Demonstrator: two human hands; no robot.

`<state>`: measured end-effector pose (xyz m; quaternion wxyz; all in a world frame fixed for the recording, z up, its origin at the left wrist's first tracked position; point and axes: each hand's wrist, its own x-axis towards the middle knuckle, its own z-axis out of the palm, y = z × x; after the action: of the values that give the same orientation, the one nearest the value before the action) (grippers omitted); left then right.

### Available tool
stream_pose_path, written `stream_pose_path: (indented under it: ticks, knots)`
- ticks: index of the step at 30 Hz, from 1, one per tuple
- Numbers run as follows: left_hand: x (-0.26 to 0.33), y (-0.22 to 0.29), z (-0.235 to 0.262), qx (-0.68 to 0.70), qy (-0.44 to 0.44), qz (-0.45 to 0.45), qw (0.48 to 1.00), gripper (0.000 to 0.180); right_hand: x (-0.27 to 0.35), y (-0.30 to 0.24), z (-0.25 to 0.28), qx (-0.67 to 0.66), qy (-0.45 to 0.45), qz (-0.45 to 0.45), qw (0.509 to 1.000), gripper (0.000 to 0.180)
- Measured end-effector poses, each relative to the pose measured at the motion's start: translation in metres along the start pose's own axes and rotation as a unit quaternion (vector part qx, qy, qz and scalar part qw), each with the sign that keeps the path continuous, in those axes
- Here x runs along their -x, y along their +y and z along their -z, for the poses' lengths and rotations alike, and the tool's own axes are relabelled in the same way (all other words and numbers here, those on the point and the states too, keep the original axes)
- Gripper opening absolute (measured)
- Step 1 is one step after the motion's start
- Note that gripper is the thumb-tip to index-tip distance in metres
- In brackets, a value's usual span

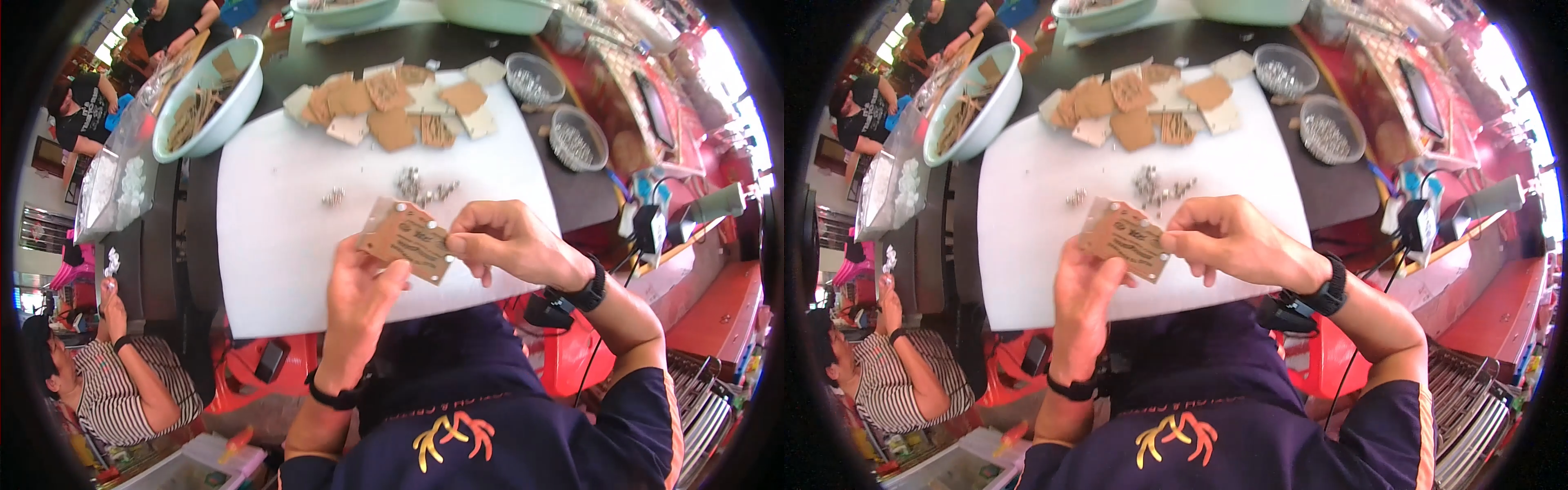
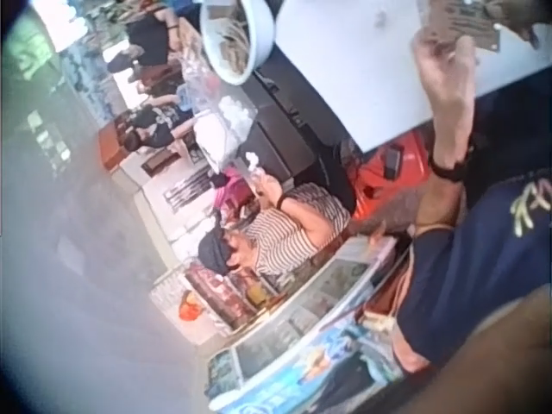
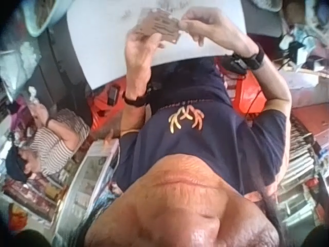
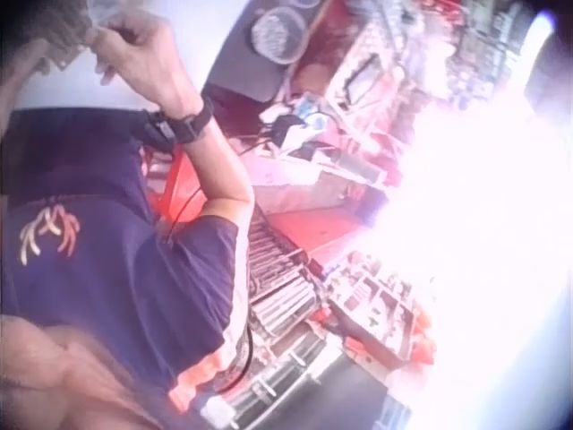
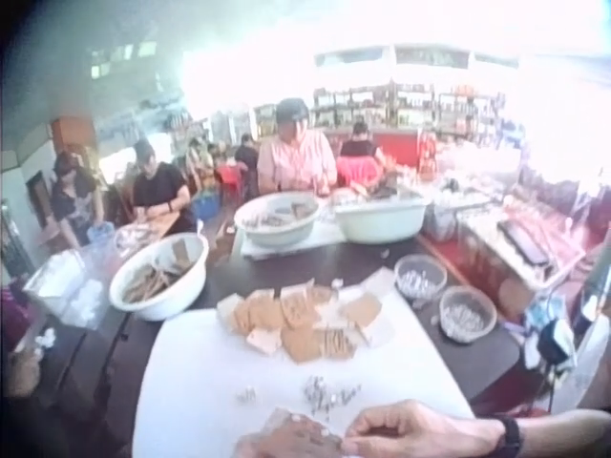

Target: The recorder is inserting metal rivets into small leather tags.

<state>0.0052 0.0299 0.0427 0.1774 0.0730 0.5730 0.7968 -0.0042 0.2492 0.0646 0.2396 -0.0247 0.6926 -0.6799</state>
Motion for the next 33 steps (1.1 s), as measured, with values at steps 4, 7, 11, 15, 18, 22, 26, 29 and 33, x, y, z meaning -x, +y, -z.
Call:
stream_pose_path:
  ticks: [4,7,11,15,18,22,26,29,33]
  knots:
    - [0.015,0.037,0.015,-0.045,0.042,-0.238,0.969,0.027,0.013,-0.041,0.038,-0.009,0.136,0.030,0.990,0.022]
    - [0.029,0.087,0.009,-0.019,-0.172,-0.405,0.898,0.018,-0.002,-0.078,0.080,-0.009,0.225,0.078,0.971,0.024]
    - [0.061,0.136,-0.007,0.063,-0.286,-0.374,0.880,0.022,-0.048,-0.122,0.176,-0.200,0.194,0.158,0.947,0.017]
    - [0.063,0.146,-0.030,0.075,-0.244,-0.386,0.886,0.024,-0.082,-0.151,0.227,-0.161,0.194,0.268,0.930,0.031]
    - [0.065,0.153,-0.028,0.076,-0.233,-0.344,0.907,0.025,-0.091,-0.135,0.225,-0.066,0.191,0.261,0.944,0.041]
    - [0.045,0.137,-0.022,0.157,-0.319,-0.435,0.827,0.026,-0.097,-0.099,0.171,0.119,0.179,0.107,0.971,0.047]
    - [0.056,0.147,-0.015,0.130,-0.314,-0.278,0.898,0.025,-0.106,-0.066,0.147,0.303,0.108,-0.026,0.947,0.034]
    - [0.055,0.134,-0.022,0.172,-0.309,-0.280,0.893,0.021,-0.120,-0.048,0.140,0.402,0.100,-0.019,0.910,0.033]
    - [0.031,0.099,-0.062,0.292,-0.184,-0.519,0.782,0.015,-0.138,-0.040,0.122,0.555,0.142,0.051,0.818,0.042]
